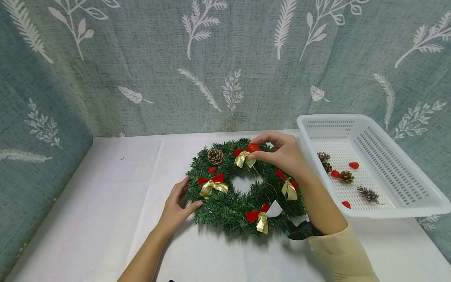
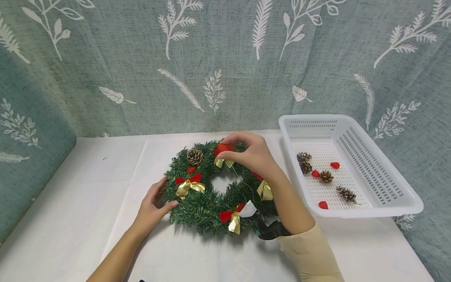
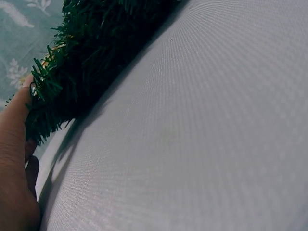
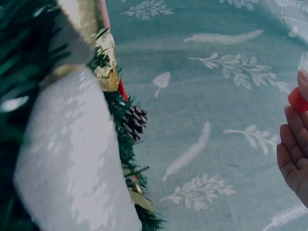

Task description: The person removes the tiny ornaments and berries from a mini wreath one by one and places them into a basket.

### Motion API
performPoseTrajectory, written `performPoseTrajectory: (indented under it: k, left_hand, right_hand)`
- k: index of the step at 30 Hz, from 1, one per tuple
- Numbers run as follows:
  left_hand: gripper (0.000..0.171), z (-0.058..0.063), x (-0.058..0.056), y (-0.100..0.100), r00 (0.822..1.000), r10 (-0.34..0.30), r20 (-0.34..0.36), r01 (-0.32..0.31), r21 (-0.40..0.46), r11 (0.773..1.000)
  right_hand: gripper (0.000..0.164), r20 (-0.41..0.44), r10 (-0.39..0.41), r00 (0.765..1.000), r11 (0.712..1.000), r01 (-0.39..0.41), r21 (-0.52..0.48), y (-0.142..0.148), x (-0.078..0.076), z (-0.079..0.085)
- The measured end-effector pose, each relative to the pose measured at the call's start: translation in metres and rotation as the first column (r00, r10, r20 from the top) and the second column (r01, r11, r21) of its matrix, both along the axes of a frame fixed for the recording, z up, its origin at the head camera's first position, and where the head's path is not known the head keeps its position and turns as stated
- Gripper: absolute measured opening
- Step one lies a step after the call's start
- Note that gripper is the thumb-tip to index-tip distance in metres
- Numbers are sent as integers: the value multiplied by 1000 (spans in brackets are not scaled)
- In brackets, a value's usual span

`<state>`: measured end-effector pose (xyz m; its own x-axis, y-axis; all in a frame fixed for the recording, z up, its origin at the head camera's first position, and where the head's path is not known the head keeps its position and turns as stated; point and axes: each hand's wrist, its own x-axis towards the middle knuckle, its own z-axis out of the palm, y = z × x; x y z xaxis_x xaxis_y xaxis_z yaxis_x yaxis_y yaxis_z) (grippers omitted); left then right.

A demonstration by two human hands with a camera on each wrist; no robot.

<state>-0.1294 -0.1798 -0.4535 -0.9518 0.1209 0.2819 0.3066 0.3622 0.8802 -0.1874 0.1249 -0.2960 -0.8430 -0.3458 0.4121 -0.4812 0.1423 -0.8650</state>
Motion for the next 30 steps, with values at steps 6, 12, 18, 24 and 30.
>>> performPoseTrajectory:
  k: [6, 12, 18, 24, 30]
  left_hand:
    - [84, -1, 0, 0, 1000, -1, -14, 1, -1, 1000]
    - [82, -1, -1, 1, 1000, -5, -14, 5, 5, 1000]
    - [81, -3, -2, 2, 1000, -2, -9, 2, -7, 1000]
    - [80, -3, -1, 2, 1000, 0, -5, 0, -14, 1000]
    - [82, -1, 0, 0, 1000, 1, 15, -1, -12, 1000]
  right_hand:
    - [24, -100, -61, 993, 997, 64, 34, 13, 9, -1]
    - [23, -80, -112, 990, 994, 113, 6, 28, 13, -9]
    - [23, -67, -152, 986, 987, 148, -55, 44, 17, -17]
    - [22, -52, -227, 973, 973, 224, -65, 51, 19, -20]
    - [22, -57, -290, 955, 956, 286, -66, 52, 16, -20]
